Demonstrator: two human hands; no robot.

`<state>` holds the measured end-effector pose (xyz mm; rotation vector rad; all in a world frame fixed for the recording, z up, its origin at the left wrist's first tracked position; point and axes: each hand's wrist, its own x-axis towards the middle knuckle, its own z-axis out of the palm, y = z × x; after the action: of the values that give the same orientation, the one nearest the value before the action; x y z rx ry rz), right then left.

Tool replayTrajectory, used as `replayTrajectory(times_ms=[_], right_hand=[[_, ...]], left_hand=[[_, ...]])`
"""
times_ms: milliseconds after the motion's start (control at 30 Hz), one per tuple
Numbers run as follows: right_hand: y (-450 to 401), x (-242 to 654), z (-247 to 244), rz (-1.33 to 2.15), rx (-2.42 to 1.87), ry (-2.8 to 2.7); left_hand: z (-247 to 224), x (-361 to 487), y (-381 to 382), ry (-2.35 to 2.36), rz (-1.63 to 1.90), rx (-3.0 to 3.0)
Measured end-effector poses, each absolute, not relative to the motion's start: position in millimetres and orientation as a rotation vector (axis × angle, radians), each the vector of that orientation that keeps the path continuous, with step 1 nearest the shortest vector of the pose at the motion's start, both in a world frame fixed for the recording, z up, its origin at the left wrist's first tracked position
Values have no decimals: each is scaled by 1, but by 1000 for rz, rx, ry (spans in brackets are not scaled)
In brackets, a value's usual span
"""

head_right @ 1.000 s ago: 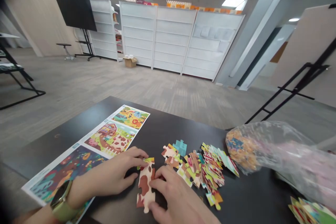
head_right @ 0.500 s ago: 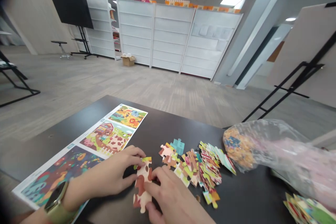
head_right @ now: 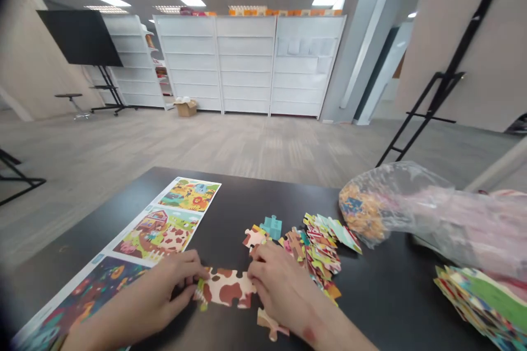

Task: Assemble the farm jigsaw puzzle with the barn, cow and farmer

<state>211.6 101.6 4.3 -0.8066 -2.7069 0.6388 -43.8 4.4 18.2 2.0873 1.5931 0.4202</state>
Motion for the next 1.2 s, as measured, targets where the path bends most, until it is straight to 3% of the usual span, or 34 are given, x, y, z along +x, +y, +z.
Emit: replayTrajectory(times_ms=[700, 1200], right_hand=[[98, 216, 25, 727, -812, -2782], [106, 211, 13, 462, -871, -2525]], left_hand=[[24, -28, -8, 1480, 461, 2031], [13, -8, 4, 1375, 390, 2357]])
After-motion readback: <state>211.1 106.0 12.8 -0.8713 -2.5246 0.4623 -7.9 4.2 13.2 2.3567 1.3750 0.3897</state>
